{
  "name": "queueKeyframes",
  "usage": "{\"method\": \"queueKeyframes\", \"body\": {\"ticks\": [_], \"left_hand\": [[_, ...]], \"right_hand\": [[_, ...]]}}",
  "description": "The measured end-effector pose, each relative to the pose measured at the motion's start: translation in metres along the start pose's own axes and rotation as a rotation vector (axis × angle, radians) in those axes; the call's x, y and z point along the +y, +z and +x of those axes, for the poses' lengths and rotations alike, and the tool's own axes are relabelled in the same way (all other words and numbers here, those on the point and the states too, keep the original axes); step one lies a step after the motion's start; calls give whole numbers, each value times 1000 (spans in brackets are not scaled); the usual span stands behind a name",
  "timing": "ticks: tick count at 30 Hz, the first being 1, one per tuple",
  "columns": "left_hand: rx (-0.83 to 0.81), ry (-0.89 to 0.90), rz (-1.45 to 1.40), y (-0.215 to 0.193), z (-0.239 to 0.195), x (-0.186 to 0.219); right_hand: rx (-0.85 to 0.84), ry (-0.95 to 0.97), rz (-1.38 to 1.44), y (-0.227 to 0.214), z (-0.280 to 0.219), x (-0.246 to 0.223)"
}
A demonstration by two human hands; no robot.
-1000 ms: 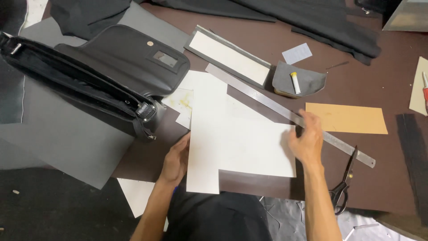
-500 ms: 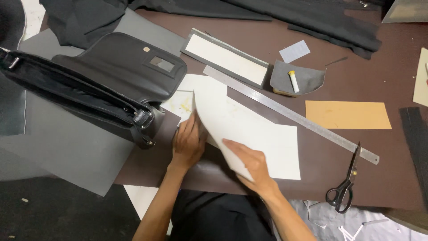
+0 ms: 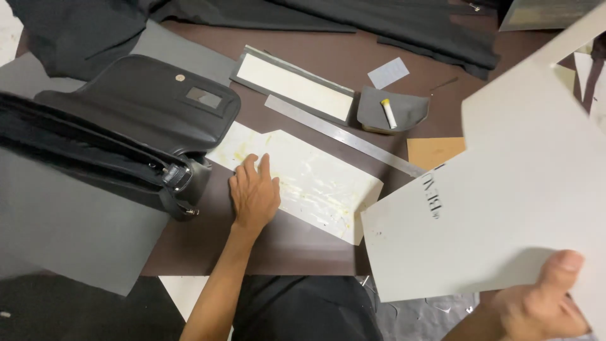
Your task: Cutting a paper pattern with scissors and marking measurements with a ruler and pencil on a workshop table.
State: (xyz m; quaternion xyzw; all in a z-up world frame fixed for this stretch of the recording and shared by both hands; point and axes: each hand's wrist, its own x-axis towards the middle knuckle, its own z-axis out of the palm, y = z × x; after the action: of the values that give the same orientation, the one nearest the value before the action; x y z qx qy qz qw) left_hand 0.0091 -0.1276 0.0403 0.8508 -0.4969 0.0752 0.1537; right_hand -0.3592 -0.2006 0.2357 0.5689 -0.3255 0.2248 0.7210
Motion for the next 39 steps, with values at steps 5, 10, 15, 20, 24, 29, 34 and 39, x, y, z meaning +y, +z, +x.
{"method": "queueKeyframes", "body": {"ticks": [5, 10, 15, 20, 24, 29, 34, 39], "left_hand": [[-285, 187, -113, 3, -20, 6], [-14, 406, 123, 41, -24, -7], [-465, 77, -112, 12, 37, 12], [-423, -125, -308, 9, 67, 27], [-62, -88, -664, 2, 38, 18], [-741, 349, -1266, -25, -90, 28], [-616, -34, -2199, -45, -113, 61], [-507, -750, -1963, -43, -112, 58]], "right_hand": [[-488, 916, 606, -20, -81, -37], [-483, 368, 641, -41, -23, -9], [-358, 576, 846, -20, -71, -5], [-697, 1177, 920, -39, -43, -2], [107, -81, 713, -26, -15, -9], [-775, 894, 1985, -80, 95, -79], [-1089, 639, 2266, -46, 70, -128], [-1433, 567, 1640, 24, -38, -185]]}}
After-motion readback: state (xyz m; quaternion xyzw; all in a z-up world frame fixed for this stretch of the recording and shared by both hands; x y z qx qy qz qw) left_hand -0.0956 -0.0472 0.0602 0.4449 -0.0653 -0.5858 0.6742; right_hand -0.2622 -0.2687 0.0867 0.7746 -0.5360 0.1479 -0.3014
